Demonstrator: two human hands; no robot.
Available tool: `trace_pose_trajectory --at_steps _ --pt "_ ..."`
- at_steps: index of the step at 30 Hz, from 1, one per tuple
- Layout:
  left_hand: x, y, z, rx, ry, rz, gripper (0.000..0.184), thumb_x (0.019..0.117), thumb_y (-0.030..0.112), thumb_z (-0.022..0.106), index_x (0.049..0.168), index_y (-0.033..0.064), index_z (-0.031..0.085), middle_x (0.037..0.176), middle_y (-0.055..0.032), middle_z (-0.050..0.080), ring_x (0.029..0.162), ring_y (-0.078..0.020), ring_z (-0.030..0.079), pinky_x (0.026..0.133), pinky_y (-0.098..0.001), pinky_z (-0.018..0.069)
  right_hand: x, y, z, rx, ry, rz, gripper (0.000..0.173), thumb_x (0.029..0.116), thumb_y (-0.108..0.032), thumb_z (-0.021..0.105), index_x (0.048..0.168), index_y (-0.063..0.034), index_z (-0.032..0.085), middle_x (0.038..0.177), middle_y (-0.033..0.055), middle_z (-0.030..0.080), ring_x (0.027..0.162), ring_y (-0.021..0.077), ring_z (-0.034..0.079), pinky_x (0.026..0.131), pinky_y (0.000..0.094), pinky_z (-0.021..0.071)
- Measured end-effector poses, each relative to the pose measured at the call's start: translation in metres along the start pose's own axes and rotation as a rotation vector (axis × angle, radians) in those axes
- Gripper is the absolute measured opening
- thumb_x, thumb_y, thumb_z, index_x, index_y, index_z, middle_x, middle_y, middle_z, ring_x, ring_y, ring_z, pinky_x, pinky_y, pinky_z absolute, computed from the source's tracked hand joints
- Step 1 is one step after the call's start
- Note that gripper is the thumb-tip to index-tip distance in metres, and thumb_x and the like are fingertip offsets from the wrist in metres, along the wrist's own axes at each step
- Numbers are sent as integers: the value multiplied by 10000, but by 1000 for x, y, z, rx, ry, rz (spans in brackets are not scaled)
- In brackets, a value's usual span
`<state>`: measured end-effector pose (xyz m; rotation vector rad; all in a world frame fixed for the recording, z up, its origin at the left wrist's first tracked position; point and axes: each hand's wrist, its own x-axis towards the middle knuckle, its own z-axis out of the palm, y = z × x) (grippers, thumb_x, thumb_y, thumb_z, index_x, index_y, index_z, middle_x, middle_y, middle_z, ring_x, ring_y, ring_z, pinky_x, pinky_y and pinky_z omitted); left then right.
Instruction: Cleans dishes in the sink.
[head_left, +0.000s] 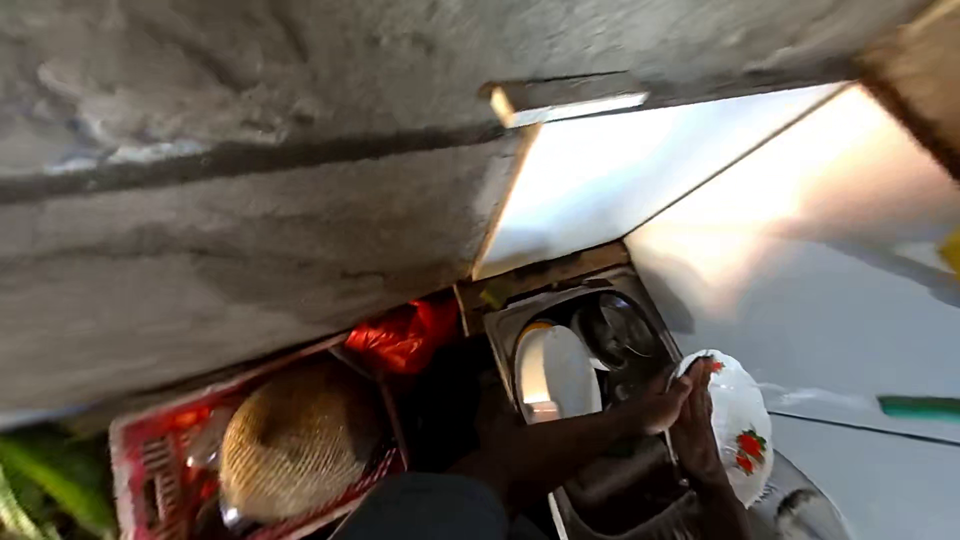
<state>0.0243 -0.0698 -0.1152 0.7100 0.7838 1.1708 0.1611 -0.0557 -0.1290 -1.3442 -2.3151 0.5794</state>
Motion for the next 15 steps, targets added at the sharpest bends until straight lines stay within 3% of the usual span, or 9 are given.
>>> trace_pose_trajectory --at_steps 3,5,7,8,10,11,13,15 --pt "4 2 -13 -28 109 7 513 1132 242 304 1547 -59 314 1458 -309 476 1315 -338 518 1100 -465 407 -22 -12 -16 -45 -267 -39 637 1111 -343 240 1539 122 324 1621 309 291 1533 403 280 1258 566 167" --pt "5 1 -21 -10 142 6 522 1130 243 316 1557 -57 308 1497 -309 454 1407 -359 456 1181 -487 333 -35 -1 -33 -231 -374 -10 626 1118 -353 237 1536 95 364 1605 301 337 1514 453 295 1204 702 156" --pt "6 -2 -24 27 141 -5 521 1131 247 311 1559 -51 310 1503 -309 448 1427 -376 430 1192 -510 306 -33 21 -46 -443 -351 69 653 1107 -365 327 1534 128 329 1592 364 298 1494 556 247 1125 812 120" --pt "6 -6 -21 47 122 -5 518 1130 248 313 1552 -52 326 1490 -312 461 1415 -383 442 1182 -520 315 -27 39 -49 -510 -279 139 749 1094 -459 334 1552 130 280 1612 371 239 1509 561 188 1125 820 72" --pt "4 -11 -9 23 68 23 511 1125 232 330 1542 -64 335 1473 -316 477 1392 -375 470 1173 -504 337 -3 61 -44 -570 -108 244 892 1051 -594 311 1566 130 230 1630 382 155 1527 551 126 1174 766 36" --pt "2 -11 -2 -24 40 39 506 1124 207 334 1543 -77 318 1478 -320 467 1391 -368 469 1175 -486 337 10 63 -35 -573 -50 269 896 1048 -595 293 1574 126 203 1638 382 113 1534 545 97 1196 729 41" --pt "5 -13 4 -89 20 80 493 1120 184 332 1525 -96 329 1466 -323 475 1379 -353 484 1173 -469 349 27 52 -14 -410 35 165 797 1078 -465 295 1562 157 176 1637 386 104 1544 523 84 1248 625 42" --pt "8 -10 -1 -79 45 77 489 1119 181 333 1514 -107 347 1443 -330 494 1346 -350 513 1153 -464 374 23 18 -1 -21 -53 82 745 1093 -392 323 1583 132 122 1667 317 122 1581 356 120 1295 418 92"
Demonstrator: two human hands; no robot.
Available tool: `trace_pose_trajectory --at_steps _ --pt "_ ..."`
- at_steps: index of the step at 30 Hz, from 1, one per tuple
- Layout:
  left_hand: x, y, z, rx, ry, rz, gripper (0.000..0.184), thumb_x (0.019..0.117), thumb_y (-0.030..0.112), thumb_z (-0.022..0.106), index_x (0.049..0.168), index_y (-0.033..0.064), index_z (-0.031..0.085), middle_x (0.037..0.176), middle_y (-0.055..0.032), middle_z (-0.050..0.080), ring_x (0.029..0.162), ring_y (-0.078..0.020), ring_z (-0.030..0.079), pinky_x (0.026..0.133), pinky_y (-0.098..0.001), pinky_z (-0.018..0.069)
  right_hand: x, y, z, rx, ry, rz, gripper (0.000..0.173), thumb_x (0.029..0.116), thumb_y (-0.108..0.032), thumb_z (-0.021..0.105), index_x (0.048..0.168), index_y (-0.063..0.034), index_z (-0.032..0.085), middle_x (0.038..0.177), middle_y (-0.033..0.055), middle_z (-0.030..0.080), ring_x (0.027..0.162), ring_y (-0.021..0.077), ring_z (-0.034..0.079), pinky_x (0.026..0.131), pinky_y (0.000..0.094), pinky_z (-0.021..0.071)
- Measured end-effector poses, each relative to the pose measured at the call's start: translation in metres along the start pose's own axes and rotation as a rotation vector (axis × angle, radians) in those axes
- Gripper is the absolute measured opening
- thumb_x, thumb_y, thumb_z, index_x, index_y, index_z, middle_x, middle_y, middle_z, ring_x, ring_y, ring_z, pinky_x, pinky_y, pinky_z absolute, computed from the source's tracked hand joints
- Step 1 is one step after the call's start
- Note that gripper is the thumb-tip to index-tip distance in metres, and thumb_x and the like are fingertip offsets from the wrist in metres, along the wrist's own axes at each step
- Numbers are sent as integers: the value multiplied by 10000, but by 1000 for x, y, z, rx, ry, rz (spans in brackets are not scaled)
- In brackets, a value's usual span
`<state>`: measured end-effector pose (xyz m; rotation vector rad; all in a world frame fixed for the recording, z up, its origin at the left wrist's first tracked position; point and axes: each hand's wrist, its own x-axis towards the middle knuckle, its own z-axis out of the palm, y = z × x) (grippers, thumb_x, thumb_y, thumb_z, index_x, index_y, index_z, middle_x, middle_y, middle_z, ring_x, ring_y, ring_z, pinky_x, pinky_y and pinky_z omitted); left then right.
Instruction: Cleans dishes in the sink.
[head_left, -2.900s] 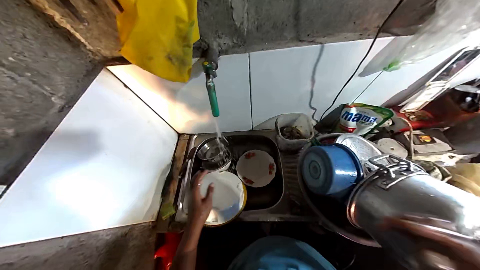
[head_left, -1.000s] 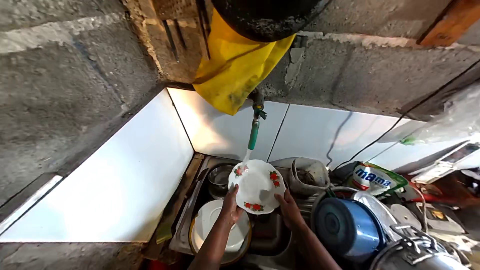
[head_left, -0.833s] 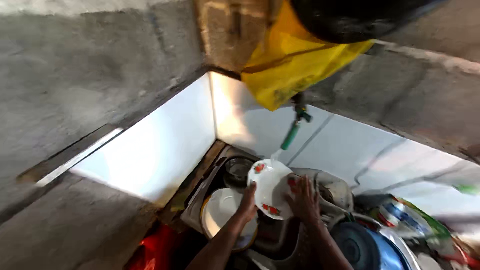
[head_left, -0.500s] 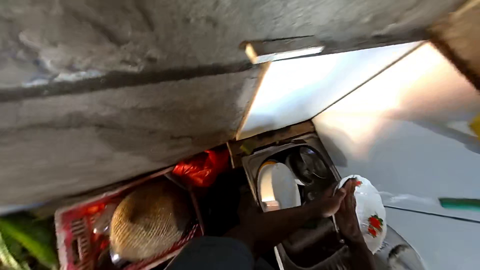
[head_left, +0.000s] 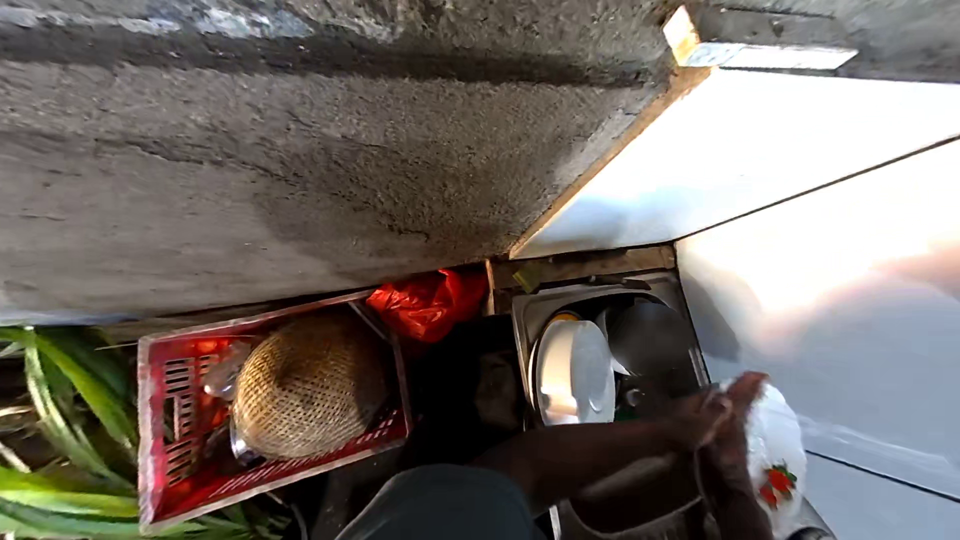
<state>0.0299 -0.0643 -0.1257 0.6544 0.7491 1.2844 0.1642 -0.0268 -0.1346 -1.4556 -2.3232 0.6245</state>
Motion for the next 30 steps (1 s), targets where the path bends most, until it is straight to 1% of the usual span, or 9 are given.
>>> trace_pose_trajectory --at_steps 3,7,9,13,18,21,23,27,30 --pt "12 8 -14 82 83 -76 468 1123 215 351 1473 -89 416 1327 -297 573 1179 -296 594 1037 -425 458 -25 -11 -5 83 -207 -17 601 1094 -258 327 1525 161 299 1593 330 327 1515 380 318 1268 481 206" --pt "19 4 -22 116 96 -136 520 1132 278 303 1520 -64 356 1457 -278 497 1326 -278 531 1133 -429 407 -33 27 -20 -401 -135 5 708 1072 -463 311 1517 76 421 1586 301 371 1481 500 334 1160 748 195" --pt "18 2 -13 142 52 -161 536 1131 307 297 1537 -37 349 1480 -258 487 1348 -259 520 1144 -425 406 -14 33 -25 -506 16 166 797 1056 -547 332 1500 109 417 1585 333 346 1493 519 289 1183 725 175" --pt "17 3 3 122 -34 -144 527 1132 289 262 1516 -57 361 1431 -239 527 1287 -192 558 1108 -356 446 16 2 -1 -203 170 113 646 1085 -325 330 1526 147 325 1599 342 307 1520 455 278 1258 562 181" --pt "38 24 -16 253 70 -259 588 1127 389 232 1558 -2 315 1513 -243 452 1364 -269 495 1135 -442 407 -20 -33 -18 185 -283 39 726 1056 -445 463 1580 35 317 1649 202 314 1540 293 301 1271 488 235" --pt "48 36 -12 234 122 -411 611 1105 495 265 1603 140 261 1504 -223 462 1304 -350 534 1000 -565 485 -42 -33 -23 -92 -92 62 439 1004 -183 607 1415 -29 603 1354 195 653 1213 363 659 1006 546 539" --pt "52 41 -4 218 68 -456 657 1080 579 241 1631 226 192 1586 -193 369 1365 -382 474 1007 -632 454 -43 -37 -29 -93 125 167 310 995 -115 604 1262 9 702 1097 221 742 980 398 735 865 591 577" --pt "42 26 19 414 -83 -201 599 1120 382 275 1618 54 222 1665 -195 232 1509 -300 311 1202 -489 315 -19 -44 -55 64 353 407 380 1047 -205 562 1226 115 663 992 283 724 937 394 720 901 565 544" --pt "17 -14 46 723 -69 221 549 1084 262 365 1528 -60 385 1619 -330 230 1511 -461 241 1228 -558 229 -2 -36 -64 211 434 483 355 1078 -178 495 1159 133 647 953 229 700 896 259 686 873 437 542"
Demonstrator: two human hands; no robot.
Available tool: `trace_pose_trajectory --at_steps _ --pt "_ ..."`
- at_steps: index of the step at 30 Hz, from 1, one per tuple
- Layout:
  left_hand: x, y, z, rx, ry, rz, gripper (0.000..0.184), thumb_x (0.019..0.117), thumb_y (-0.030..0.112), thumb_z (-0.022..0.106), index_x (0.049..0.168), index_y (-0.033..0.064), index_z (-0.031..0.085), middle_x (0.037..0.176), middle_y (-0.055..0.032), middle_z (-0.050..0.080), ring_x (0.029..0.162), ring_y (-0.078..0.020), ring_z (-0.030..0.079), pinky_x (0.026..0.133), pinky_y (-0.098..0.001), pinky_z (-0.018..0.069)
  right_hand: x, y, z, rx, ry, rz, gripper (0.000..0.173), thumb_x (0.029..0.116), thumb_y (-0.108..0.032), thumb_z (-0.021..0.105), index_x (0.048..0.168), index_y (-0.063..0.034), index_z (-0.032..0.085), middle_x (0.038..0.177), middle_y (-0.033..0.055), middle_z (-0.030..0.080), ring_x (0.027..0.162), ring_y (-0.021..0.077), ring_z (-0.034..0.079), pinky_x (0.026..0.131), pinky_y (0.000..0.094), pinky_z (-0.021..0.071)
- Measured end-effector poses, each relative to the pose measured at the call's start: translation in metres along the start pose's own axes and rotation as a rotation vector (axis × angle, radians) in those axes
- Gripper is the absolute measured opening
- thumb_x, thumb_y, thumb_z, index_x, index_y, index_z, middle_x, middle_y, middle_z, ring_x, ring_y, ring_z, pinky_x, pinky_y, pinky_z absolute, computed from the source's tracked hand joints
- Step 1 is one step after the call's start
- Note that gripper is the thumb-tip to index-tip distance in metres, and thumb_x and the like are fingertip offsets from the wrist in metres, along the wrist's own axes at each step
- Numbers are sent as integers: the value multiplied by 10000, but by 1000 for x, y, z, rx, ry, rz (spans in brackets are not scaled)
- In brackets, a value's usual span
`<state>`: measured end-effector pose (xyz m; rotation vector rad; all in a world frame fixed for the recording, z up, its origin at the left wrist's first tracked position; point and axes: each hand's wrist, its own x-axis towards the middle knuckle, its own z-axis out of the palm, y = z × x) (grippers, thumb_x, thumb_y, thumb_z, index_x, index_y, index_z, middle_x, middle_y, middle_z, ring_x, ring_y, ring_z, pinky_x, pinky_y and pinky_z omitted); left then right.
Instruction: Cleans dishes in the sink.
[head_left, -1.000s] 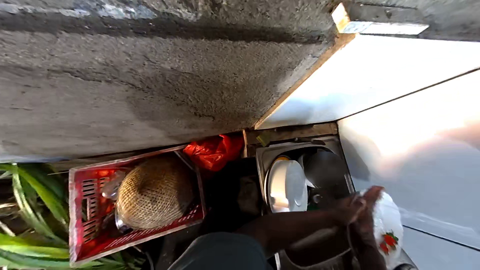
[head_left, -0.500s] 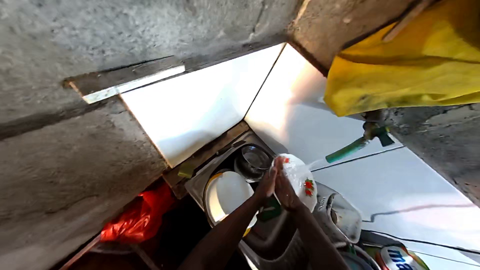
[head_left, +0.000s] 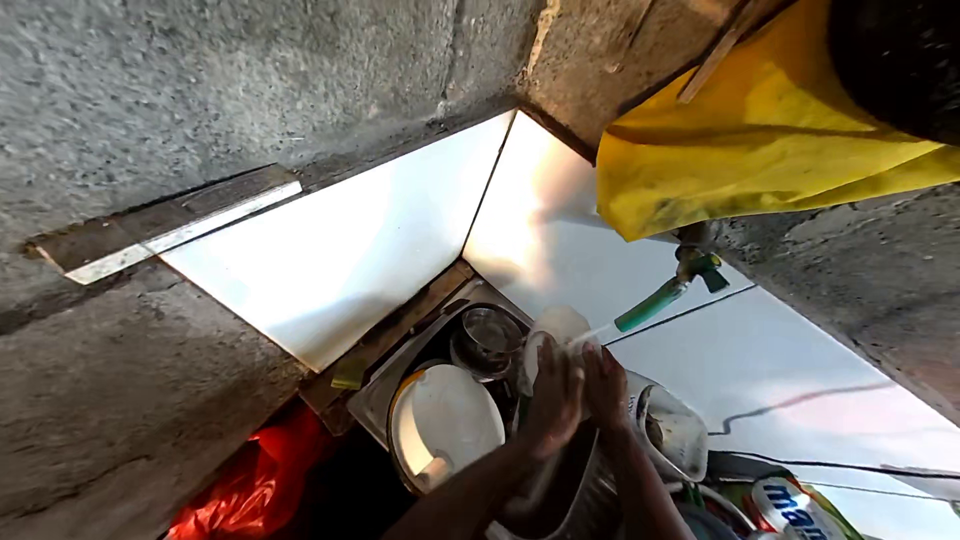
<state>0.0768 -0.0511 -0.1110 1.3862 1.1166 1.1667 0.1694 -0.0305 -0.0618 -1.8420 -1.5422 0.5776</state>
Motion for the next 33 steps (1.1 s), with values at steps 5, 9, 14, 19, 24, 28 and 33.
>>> trace_pose_trajectory --at_steps 5,9,14,19,24,28,33 --pt "16 0 6 348 33 173 482 1071 263 358 1464 58 548 1568 -118 466 1520 -412 265 1199 -676 126 1 10 2 189 1 110 376 1103 -203 435 1036 74 680 850 85 680 780 76 642 780 293 547" --pt "80 18 -43 442 -363 -52 495 1073 309 481 1520 97 473 1578 -140 437 1501 -359 319 1207 -591 213 -5 16 -9 199 -34 137 408 1107 -235 442 950 49 689 763 47 645 688 45 608 700 263 534" --pt "99 8 -100 279 -585 -166 503 1096 373 439 1270 -61 623 1246 -264 632 1183 -333 602 1062 -493 430 2 39 -27 534 -77 168 398 1115 -213 384 946 -16 685 765 -20 685 715 21 656 718 237 576" --pt "67 -1 -103 -29 -347 -295 465 1107 350 397 1267 -31 610 1173 -163 635 1048 -176 602 974 -378 479 26 35 -34 373 -78 199 463 1128 -284 343 945 -19 675 729 -3 642 662 40 618 655 246 543" --pt "55 10 -88 32 -174 -174 437 1117 258 372 1020 -70 643 879 -117 600 829 -155 566 818 -344 480 44 1 -2 -314 -170 -308 473 1070 -285 455 1419 10 578 1465 244 551 1417 447 448 1187 648 264" --pt "51 13 -95 41 -92 -150 417 1111 237 389 957 -47 652 812 -72 570 776 -119 542 778 -319 467 57 10 20 -204 -149 -416 553 1073 -405 402 1508 -84 515 1566 140 481 1502 400 341 1203 673 188" --pt "33 9 -101 -147 123 -287 432 1120 263 373 1152 -64 653 1089 -176 664 1021 -171 626 953 -363 494 39 35 26 358 -146 83 545 1108 -205 331 1587 48 259 1595 288 346 1471 314 391 1208 419 325"
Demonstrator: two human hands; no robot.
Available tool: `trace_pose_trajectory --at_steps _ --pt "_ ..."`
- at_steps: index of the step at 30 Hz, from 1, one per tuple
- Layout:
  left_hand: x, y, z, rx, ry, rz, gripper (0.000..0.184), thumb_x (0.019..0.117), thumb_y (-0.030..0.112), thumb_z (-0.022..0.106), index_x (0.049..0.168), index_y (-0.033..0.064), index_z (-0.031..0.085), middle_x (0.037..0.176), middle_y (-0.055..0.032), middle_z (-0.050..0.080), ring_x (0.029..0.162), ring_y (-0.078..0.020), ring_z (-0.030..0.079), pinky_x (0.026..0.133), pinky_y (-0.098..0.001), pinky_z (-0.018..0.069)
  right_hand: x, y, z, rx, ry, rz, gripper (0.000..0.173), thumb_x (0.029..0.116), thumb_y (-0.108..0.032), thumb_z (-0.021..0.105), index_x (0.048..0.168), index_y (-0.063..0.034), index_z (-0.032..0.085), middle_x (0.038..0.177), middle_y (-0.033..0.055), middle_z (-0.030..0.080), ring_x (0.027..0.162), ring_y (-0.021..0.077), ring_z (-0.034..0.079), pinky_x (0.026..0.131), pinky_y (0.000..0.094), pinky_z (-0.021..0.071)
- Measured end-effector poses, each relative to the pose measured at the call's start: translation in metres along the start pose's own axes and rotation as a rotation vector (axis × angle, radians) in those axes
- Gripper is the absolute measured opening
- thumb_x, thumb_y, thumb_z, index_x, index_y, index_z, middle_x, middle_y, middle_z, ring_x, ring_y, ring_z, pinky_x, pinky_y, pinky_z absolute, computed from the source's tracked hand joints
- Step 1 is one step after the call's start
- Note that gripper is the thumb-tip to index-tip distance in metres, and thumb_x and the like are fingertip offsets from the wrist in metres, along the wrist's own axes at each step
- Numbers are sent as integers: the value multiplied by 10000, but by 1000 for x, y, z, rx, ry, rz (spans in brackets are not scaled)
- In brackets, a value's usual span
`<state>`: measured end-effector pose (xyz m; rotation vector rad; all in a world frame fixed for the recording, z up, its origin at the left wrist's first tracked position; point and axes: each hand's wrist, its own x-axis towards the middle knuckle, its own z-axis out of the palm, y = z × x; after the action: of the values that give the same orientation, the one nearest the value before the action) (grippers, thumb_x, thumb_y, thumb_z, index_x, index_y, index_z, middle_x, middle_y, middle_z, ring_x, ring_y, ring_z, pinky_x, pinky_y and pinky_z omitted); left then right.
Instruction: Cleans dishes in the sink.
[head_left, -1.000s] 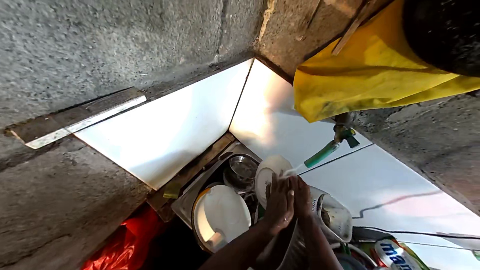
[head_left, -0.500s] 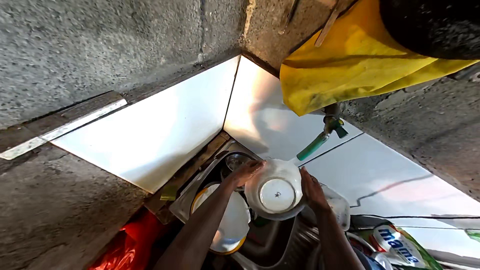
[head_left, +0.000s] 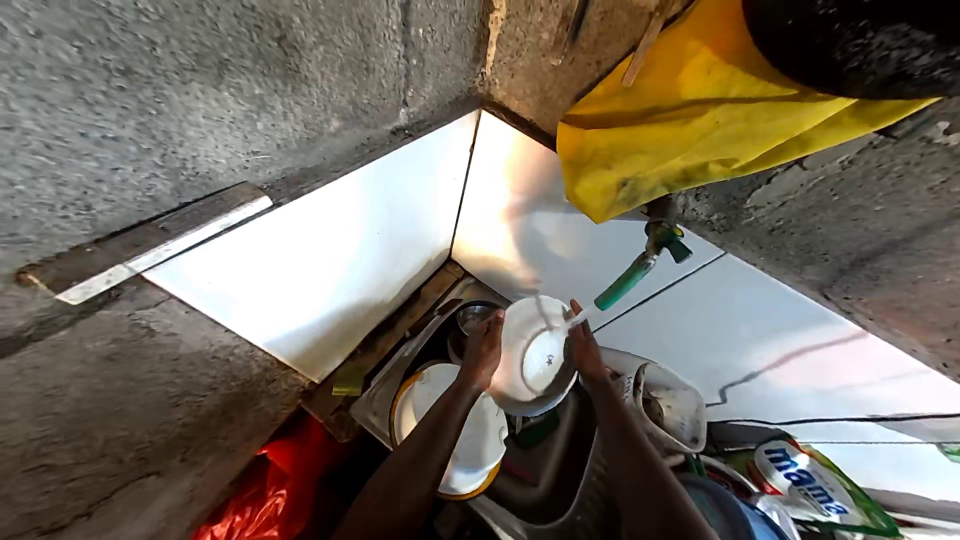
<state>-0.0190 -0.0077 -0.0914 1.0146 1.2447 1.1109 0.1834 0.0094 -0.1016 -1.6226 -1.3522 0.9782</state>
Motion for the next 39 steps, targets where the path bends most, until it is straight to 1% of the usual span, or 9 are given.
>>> trace_pose_trajectory --at_steps 6,11,15,17,23,28,34,37,39 --pt "1 -17 20 -450 373 -176 495 1124 348 332 1237 -43 614 1128 -207 668 1022 -234 676 903 -423 569 -53 19 48 387 379 91 579 1119 -278 357 1588 34 226 1576 254 374 1390 253 484 1129 392 438" --pt "-8 -24 21 -622 444 -242 540 1124 405 265 1411 6 488 1281 -216 608 1130 -260 641 946 -458 552 -81 2 53 807 265 129 764 1024 -110 517 1643 -154 72 1528 172 427 1233 213 595 969 405 557" --pt "-12 -33 24 -766 452 -293 574 1118 455 216 1494 61 398 1382 -196 549 1215 -276 590 985 -492 519 -99 -4 53 932 164 214 292 979 64 554 1260 10 497 984 106 721 833 160 728 757 325 624" --pt "-14 -35 27 -788 458 -294 585 1115 472 210 1468 59 425 1357 -196 563 1194 -279 601 962 -497 529 -88 -6 47 869 194 212 188 1060 -77 507 1188 44 575 931 108 736 824 158 735 760 333 630" --pt "-21 -42 25 -791 395 -244 596 1114 478 191 1481 67 417 1376 -193 561 1222 -283 594 983 -510 523 -46 -16 14 786 84 369 696 1083 -582 181 1475 -86 473 1283 144 668 1139 232 667 939 467 570" --pt "-8 -48 21 -864 406 -257 563 1111 475 245 1427 63 462 1247 -194 625 1089 -288 653 879 -509 566 -56 -22 17 902 -13 299 304 1077 -122 491 1353 5 479 1069 169 716 943 247 736 823 431 633" --pt "-25 -51 6 -402 94 -413 491 1126 367 315 1444 21 460 1249 -211 588 1057 -287 599 883 -454 515 -68 -58 13 459 113 147 305 1047 -153 567 1296 21 541 1009 65 697 871 93 693 778 300 610" --pt "-47 -32 -3 -395 -63 -404 572 1105 440 360 1558 92 361 1534 -217 434 1363 -381 466 1057 -608 411 -82 -65 1 -98 -26 -126 342 993 -133 635 1257 82 601 1043 86 703 928 30 669 863 230 566" --pt "-60 -31 -4 -270 -60 -107 582 1097 195 443 1616 51 223 1590 -241 358 1413 -362 436 1094 -528 423 -93 -70 -1 -510 -188 -298 386 976 -184 672 1263 73 662 1113 225 726 1036 265 710 967 476 540"
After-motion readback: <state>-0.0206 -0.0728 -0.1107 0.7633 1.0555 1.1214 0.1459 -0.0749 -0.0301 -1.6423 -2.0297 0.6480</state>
